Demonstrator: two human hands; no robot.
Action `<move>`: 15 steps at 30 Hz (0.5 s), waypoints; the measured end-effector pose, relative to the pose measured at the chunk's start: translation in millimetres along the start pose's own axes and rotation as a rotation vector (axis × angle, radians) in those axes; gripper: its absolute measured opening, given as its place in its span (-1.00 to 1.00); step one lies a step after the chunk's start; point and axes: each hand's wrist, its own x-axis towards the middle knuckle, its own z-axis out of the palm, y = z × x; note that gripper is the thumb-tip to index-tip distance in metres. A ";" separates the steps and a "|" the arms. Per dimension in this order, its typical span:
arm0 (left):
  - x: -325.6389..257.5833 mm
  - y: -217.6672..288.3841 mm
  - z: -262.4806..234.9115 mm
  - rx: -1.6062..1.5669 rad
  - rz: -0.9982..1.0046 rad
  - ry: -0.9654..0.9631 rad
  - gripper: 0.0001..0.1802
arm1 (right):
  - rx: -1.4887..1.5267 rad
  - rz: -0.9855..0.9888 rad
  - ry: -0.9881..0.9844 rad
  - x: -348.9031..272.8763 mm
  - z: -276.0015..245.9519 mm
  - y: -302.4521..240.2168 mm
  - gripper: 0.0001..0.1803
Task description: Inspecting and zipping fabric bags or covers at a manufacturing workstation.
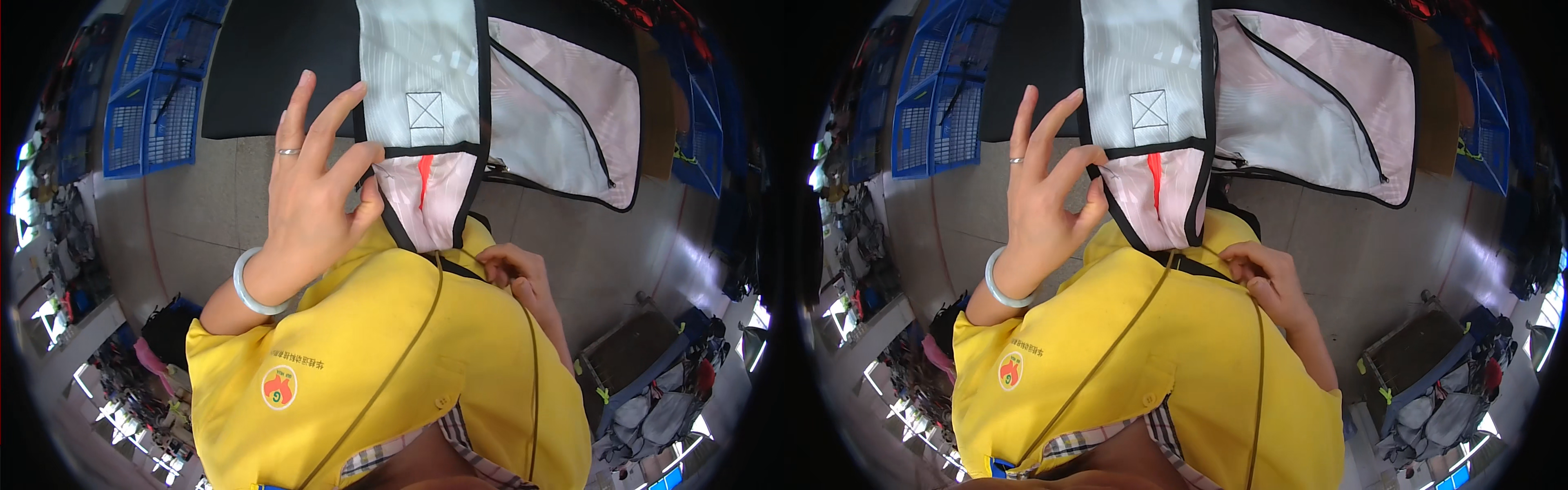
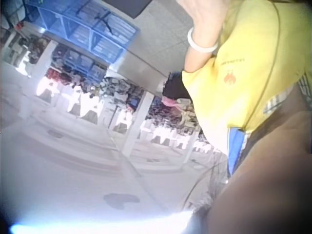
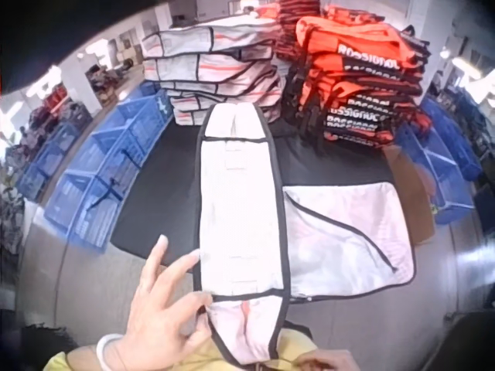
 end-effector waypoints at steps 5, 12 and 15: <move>-3.5 2.4 3.6 0.021 0.018 -0.015 -0.79 | -0.480 -0.110 0.315 -12.4 -16.6 2.4 -0.09; -9.3 -3.9 6.1 -0.331 -0.210 -0.183 -0.72 | -0.655 0.030 0.367 -37.5 -35.4 -9.4 -0.13; -1.6 -6.7 5.9 -0.407 -0.217 -0.208 -0.63 | -0.671 0.163 0.388 -31.8 -29.3 -1.5 -0.16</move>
